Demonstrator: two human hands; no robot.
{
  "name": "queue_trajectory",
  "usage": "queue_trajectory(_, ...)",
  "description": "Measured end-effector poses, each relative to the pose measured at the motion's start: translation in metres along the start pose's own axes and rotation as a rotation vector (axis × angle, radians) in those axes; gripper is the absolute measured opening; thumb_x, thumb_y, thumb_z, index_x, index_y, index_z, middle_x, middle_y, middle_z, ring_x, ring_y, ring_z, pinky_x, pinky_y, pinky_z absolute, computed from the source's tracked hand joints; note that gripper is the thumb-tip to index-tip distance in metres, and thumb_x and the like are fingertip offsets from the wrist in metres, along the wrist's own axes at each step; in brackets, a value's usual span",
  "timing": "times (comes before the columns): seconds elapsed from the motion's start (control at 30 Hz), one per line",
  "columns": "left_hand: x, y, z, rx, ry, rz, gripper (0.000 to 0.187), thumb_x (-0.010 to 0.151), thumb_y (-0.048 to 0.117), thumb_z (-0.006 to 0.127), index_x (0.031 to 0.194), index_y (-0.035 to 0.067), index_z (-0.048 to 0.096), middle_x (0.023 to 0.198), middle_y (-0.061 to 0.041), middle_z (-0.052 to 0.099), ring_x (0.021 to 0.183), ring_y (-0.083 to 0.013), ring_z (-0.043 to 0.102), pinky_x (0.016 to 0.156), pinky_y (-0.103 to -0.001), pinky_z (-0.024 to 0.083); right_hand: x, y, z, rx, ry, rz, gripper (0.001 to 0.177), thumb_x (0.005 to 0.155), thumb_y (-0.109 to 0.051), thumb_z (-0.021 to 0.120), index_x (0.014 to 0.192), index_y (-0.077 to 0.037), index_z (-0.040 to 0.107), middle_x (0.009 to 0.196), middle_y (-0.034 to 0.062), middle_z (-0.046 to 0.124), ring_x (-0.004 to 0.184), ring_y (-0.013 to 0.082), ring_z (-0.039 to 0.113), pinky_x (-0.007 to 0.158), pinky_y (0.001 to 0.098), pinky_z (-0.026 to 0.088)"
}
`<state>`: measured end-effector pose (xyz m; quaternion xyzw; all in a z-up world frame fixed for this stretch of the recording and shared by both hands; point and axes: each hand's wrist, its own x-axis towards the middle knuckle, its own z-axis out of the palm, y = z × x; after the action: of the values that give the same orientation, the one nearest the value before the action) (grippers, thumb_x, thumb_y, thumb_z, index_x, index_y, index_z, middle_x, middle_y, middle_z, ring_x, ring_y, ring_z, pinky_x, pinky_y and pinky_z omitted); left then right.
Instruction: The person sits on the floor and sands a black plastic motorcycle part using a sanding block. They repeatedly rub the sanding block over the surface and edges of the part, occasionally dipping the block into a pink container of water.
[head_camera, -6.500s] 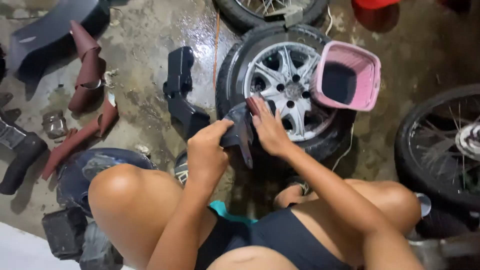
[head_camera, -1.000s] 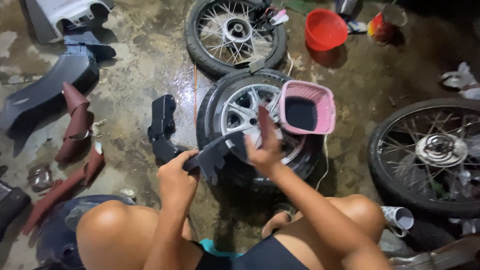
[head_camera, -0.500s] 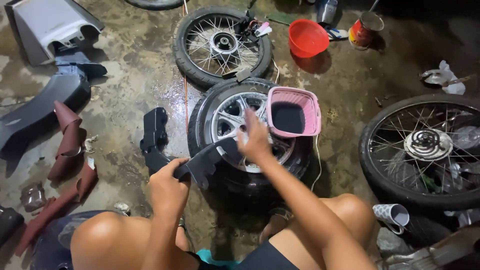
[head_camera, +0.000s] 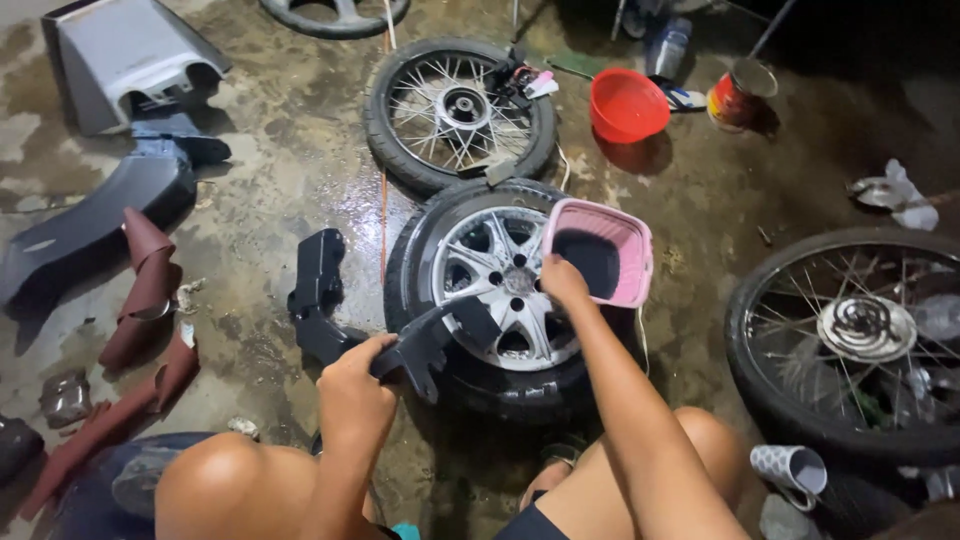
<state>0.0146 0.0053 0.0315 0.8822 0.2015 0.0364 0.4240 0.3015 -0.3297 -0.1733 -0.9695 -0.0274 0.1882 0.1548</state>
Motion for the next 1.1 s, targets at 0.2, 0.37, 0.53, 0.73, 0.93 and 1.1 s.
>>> queue_trajectory(0.2, -0.001, 0.009, -0.007, -0.02, -0.021, -0.039, 0.059, 0.069, -0.01, 0.056, 0.115, 0.019, 0.079, 0.113, -0.001, 0.08, 0.103, -0.0225, 0.075, 0.096, -0.035, 0.058, -0.074, -0.083, -0.092, 0.445, -0.19, 0.478, 0.091, 0.095, -0.058, 0.011, 0.151, 0.006, 0.043, 0.16, 0.0282, 0.034, 0.147, 0.0394, 0.037, 0.118, 0.0466, 0.03)
queue_trajectory(0.37, -0.001, 0.002, -0.005, 0.009, 0.029, 0.058, 0.044, 0.074, 0.002, 0.069, 0.113, 0.018, 0.079, 0.11, 0.0, 0.081, 0.101, -0.0227, 0.076, 0.092, -0.037, 0.059, -0.057, -0.075, -0.077, 0.368, -0.098, 0.448, 0.095, 0.097, -0.065, -0.001, 0.156, 0.005, 0.027, 0.161, 0.0307, 0.024, 0.151, 0.0412, 0.027, 0.123, 0.0502, 0.021)
queue_trajectory(0.53, 0.0, -0.006, 0.001, 0.009, 0.05, 0.098, 0.048, 0.071, -0.002, 0.067, 0.114, 0.016, 0.079, 0.111, -0.001, 0.08, 0.103, -0.0235, 0.075, 0.094, -0.037, 0.058, -0.03, -0.055, -0.069, 0.372, 0.035, 0.503, 0.092, 0.096, -0.065, 0.006, 0.162, -0.001, 0.005, 0.169, 0.0245, 0.001, 0.158, 0.038, 0.006, 0.124, 0.0559, 0.006)
queue_trajectory(0.73, 0.002, -0.008, 0.0, 0.011, 0.08, 0.155, 0.048, 0.069, 0.0, 0.07, 0.114, 0.017, 0.079, 0.112, -0.002, 0.08, 0.104, -0.0224, 0.076, 0.096, -0.036, 0.058, -0.023, -0.018, -0.059, 0.044, -0.212, 0.509, 0.082, 0.1, -0.057, 0.021, 0.163, -0.019, -0.015, 0.17, 0.0096, -0.023, 0.158, 0.0273, -0.017, 0.125, 0.0569, -0.003)
queue_trajectory(0.93, 0.001, -0.001, -0.004, 0.041, 0.082, 0.162, 0.042, 0.075, 0.005, 0.071, 0.113, 0.018, 0.079, 0.112, -0.001, 0.08, 0.107, -0.0226, 0.074, 0.095, -0.038, 0.058, -0.016, -0.009, -0.052, -0.136, -0.381, 0.539, 0.09, 0.097, -0.059, 0.026, 0.163, -0.009, -0.008, 0.172, 0.0085, -0.016, 0.156, 0.0261, -0.026, 0.125, 0.0578, -0.009)
queue_trajectory(1.1, 0.003, 0.002, -0.006, 0.046, 0.09, 0.167, 0.043, 0.072, 0.005, 0.073, 0.111, 0.018, 0.08, 0.109, 0.0, 0.081, 0.102, -0.0212, 0.076, 0.094, -0.036, 0.059, -0.02, -0.01, -0.056, -0.153, -0.262, 0.467, 0.077, 0.104, -0.044, 0.024, 0.162, -0.009, -0.011, 0.168, 0.0104, -0.028, 0.156, 0.0292, -0.024, 0.125, 0.0544, -0.009)
